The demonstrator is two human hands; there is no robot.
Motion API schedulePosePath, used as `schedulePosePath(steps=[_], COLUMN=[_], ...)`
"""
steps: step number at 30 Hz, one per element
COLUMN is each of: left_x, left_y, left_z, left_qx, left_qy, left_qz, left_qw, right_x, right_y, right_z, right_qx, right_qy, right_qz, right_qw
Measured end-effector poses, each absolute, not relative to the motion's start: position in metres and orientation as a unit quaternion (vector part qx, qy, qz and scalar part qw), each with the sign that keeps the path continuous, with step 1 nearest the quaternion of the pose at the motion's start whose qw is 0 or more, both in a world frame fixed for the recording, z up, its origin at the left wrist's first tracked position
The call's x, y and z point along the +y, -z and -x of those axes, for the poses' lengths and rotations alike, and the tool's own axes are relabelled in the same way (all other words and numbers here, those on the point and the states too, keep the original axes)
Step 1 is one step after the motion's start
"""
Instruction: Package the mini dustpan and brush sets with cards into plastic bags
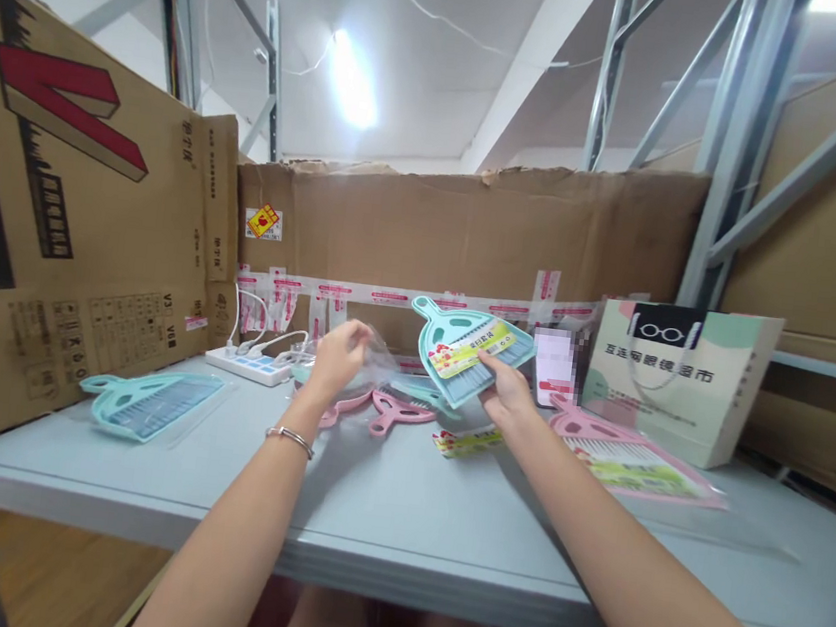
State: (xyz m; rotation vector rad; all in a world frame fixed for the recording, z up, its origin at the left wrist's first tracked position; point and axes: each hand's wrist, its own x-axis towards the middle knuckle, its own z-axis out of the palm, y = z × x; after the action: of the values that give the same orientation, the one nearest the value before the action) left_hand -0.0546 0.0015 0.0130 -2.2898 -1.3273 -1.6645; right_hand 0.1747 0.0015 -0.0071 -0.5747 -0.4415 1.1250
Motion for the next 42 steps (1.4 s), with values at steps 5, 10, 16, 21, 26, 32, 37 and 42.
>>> schedulePosePath(steps=[5, 10, 16, 21, 26, 32, 37, 42], left_x=[-0.005, -0.01, -0.005, -0.005, -0.016, -0.005, 0.002, -0.002], left_y=[-0.023, -0.028, -0.028, -0.02, 0.0, 0.01, 0.003, 0.007], left_z=[0.055, 0.059, 0.095, 0.09, 0.026, 0.034, 0.052, 0.031], left_qx=[-0.319, -0.208, -0.529, -0.71, -0.611, -0.649, -0.613, -0.416], left_qy=[0.753, 0.701, 0.371, 0.372, 0.253, 0.152, 0.334, 0.458], left_qz=[0.576, 0.655, 0.741, 0.585, 0.732, 0.73, 0.697, 0.773], left_qw=[-0.011, -0.189, -0.184, 0.122, 0.163, 0.155, 0.162, 0.142], right_x=[0.001, 0.003, 0.006, 0.002, -0.001, -0.009, -0.014, -0.004], right_y=[0.006, 0.006, 0.006, 0.005, 0.003, -0.002, 0.002, 0.017], right_z=[-0.174, -0.18, -0.188, -0.184, -0.181, -0.198, -0.198, -0.172], right_qx=[-0.21, -0.207, -0.204, -0.207, -0.235, -0.364, -0.446, -0.386], right_qy=[-0.522, -0.51, -0.495, -0.5, -0.51, -0.564, -0.577, -0.612], right_qz=[0.282, 0.271, 0.272, 0.289, 0.299, 0.379, 0.43, 0.343], right_qw=[0.777, 0.79, 0.799, 0.789, 0.771, 0.637, 0.532, 0.599])
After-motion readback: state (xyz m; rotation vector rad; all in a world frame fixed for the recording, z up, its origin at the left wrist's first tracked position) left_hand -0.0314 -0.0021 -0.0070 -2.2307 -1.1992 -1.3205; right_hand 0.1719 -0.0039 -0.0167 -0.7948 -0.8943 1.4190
